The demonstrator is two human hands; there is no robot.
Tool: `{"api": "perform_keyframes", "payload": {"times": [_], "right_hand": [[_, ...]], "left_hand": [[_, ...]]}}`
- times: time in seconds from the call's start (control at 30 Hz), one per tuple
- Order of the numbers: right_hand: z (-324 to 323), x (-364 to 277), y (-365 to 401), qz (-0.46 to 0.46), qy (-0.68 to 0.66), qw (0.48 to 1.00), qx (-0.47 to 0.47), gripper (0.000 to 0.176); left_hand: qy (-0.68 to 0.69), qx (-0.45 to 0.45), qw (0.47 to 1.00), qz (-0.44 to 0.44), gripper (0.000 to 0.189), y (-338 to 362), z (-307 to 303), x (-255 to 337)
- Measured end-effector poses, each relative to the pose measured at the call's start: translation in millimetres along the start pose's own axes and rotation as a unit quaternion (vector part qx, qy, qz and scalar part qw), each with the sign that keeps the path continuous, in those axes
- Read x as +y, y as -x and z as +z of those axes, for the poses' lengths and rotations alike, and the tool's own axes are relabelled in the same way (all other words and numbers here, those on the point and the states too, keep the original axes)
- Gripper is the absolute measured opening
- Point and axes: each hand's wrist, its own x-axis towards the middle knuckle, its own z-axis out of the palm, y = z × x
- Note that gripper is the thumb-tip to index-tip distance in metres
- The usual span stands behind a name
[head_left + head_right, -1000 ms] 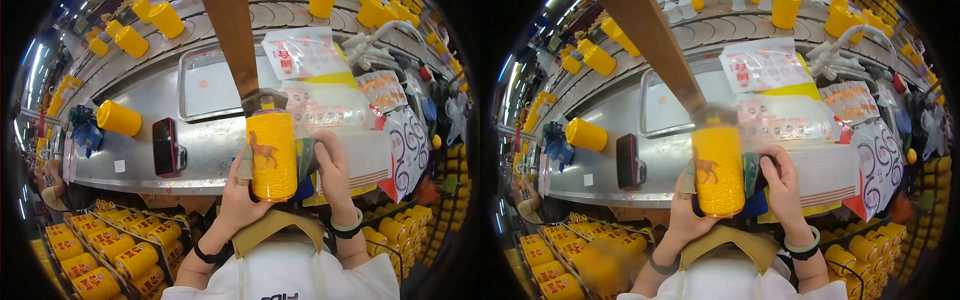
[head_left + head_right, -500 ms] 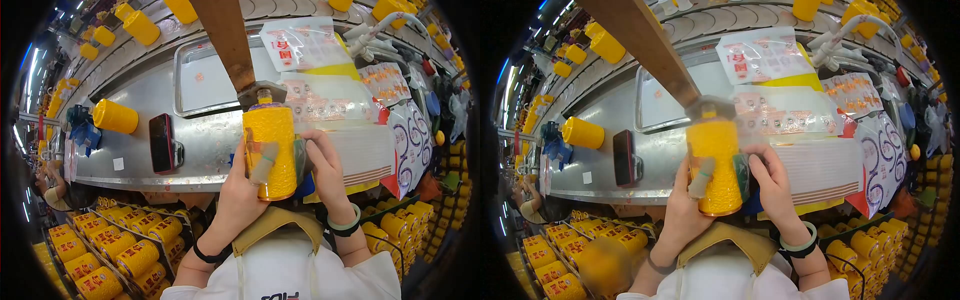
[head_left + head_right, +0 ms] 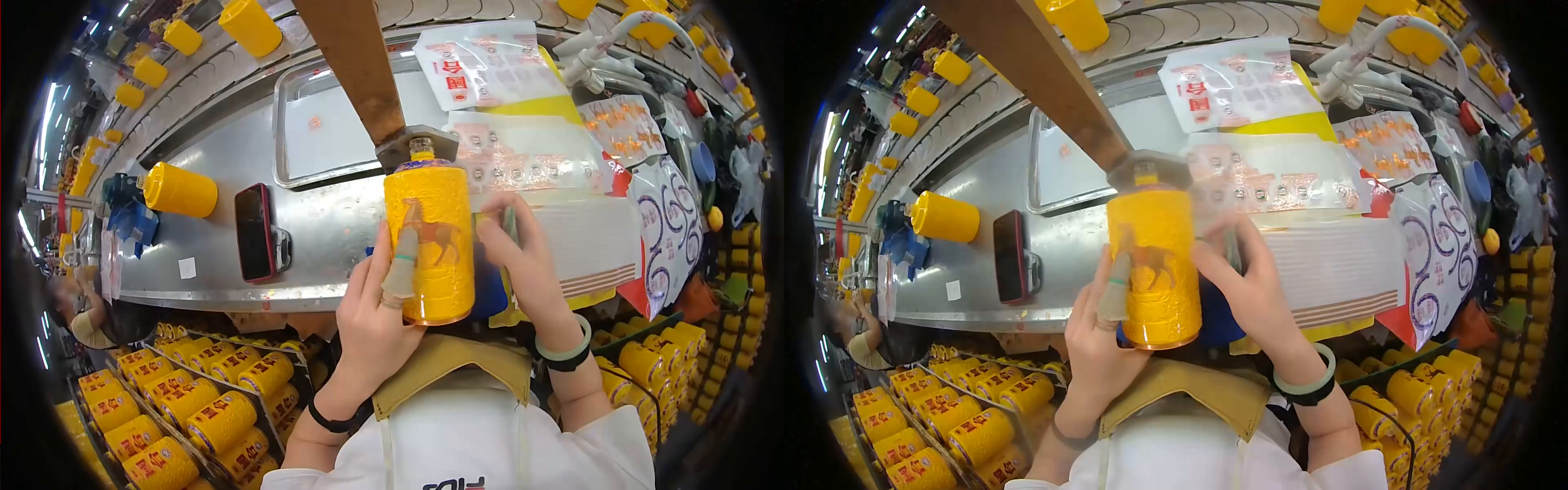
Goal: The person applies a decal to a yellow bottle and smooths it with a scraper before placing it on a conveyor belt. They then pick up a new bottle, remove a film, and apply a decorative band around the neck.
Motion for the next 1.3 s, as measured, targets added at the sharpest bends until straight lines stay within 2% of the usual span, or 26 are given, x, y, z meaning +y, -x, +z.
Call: {"api": "perform_keyframes", "payload": {"times": [0.1,0.2,0.63,0.7,0.83,0.87,0.9,0.93,1.0,1.03,1.07,1.13,1.2,1.27,1.3], "right_hand": [[0.8,6.4,-12.2,-0.006,0.030,0.999,-0.027,0.021],[5.3,11.2,-15.5,-0.002,0.014,1.000,-0.022,0.022],[0.6,11.9,-23.1,-0.020,0.051,0.998,-0.042,0.025],[-3.4,8.8,-24.6,0.012,0.024,0.998,-0.062,0.023],[-3.5,-1.0,-22.0,0.032,0.028,0.997,-0.058,0.021],[-3.8,-0.4,-18.8,0.035,-0.001,0.998,-0.059,0.021],[-3.0,0.5,-15.6,0.040,-0.029,0.997,-0.061,0.021],[-0.7,-0.7,-12.6,0.041,-0.028,0.997,-0.066,0.021],[4.0,-3.7,-4.0,0.025,-0.002,0.998,-0.056,0.020],[5.2,0.9,-2.5,0.015,0.028,0.999,-0.043,0.024],[6.0,4.7,-2.4,0.015,0.029,0.998,-0.044,0.024],[7.4,10.1,-1.9,-0.019,0.075,0.996,-0.043,0.031],[8.5,11.7,-1.1,-0.019,0.075,0.996,-0.041,0.034],[10.7,11.2,-0.5,-0.018,0.074,0.996,-0.038,0.038],[12.7,9.5,-0.2,-0.018,0.070,0.997,-0.037,0.039]], "left_hand": [[0.015,0.005,1.000,0.005,0.099,1.6,1.8,-3.4],[0.032,0.012,0.999,-0.002,0.090,4.6,8.3,-6.4],[0.020,0.015,1.000,-0.003,0.087,1.1,7.7,0.3],[-0.020,0.006,1.000,0.013,0.100,-1.0,3.8,6.2],[-0.012,-0.018,1.000,0.004,0.103,1.7,-3.6,0.9],[0.083,-0.044,0.995,-0.037,0.102,1.6,-10.3,-1.4],[0.176,-0.068,0.979,-0.079,0.100,1.8,-14.4,-3.1],[0.174,-0.064,0.979,-0.083,0.100,2.7,-12.3,-8.1],[0.412,-0.052,0.900,-0.135,0.110,3.2,-2.9,-22.4],[0.506,-0.031,0.844,-0.175,0.093,-1.1,3.4,-21.9],[0.506,-0.029,0.844,-0.176,0.093,-8.3,6.3,-20.1],[0.664,0.014,0.686,-0.297,0.079,-21.7,7.9,-16.4],[0.676,-0.009,0.675,-0.297,0.072,-24.0,11.6,-17.7],[0.616,-0.055,0.734,-0.282,0.072,-28.0,12.5,-13.6],[0.627,-0.050,0.726,-0.280,0.072,-29.4,12.3,-12.8]]}}
